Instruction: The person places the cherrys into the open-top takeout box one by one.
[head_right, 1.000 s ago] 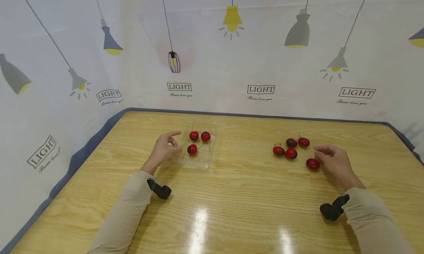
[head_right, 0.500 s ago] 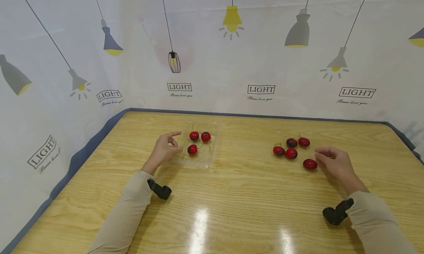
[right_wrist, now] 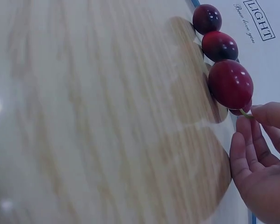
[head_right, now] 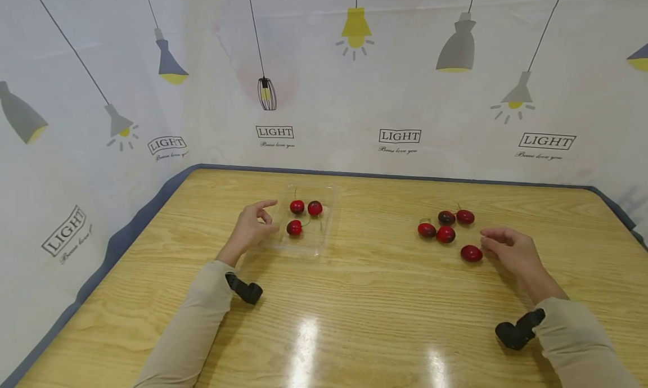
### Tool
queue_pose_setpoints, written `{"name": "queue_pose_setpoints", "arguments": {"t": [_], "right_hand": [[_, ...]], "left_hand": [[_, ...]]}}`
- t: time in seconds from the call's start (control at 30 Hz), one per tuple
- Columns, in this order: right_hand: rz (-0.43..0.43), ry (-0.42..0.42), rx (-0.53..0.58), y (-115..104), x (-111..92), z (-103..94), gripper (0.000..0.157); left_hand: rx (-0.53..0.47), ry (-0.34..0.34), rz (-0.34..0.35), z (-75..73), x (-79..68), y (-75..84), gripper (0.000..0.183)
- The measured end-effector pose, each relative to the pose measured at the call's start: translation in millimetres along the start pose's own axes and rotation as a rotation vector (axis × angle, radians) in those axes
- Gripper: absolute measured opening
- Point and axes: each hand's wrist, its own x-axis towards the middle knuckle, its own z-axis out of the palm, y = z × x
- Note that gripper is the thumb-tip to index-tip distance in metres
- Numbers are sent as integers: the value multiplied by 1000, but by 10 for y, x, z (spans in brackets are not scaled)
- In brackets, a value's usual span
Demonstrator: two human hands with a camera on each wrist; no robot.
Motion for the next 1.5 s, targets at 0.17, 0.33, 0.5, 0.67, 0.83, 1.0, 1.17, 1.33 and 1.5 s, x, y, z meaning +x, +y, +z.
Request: {"name": "queue_pose_setpoints", "arguments": {"t": [0.17,0.33,0.5,0.67,0.83,1.0,1.17,1.33,1.5], "right_hand": [[5,-31,93,-10,-26,7,26],[1,-37,90,-52,-72,20,19],[6,-36,82,-70,-92,18,22],[21,-50,108,-70,-97,5,26],[29,-62,137,-76,-93,-1,33],[25,-74,171,-91,-99,0,37],[22,-97,226,-115,-111,-4,30],[24,-100,233,-131,-107,7,31],[6,-108,261,-174,-113,28,27]], "left_hand": [[-1,5,-4,-2,4,1,59],[0,1,-8,-2,5,7,60],[1,2,-12,-1,5,12,60],[0,1,-14,3,3,4,59],[-5,3,-13,1,3,7,59],[-6,-2,-17,1,2,6,59],[-9,-11,-25,-2,10,8,60],[-11,-14,-21,-5,16,-1,60],[-8,-12,-13,-4,10,-4,59]]}}
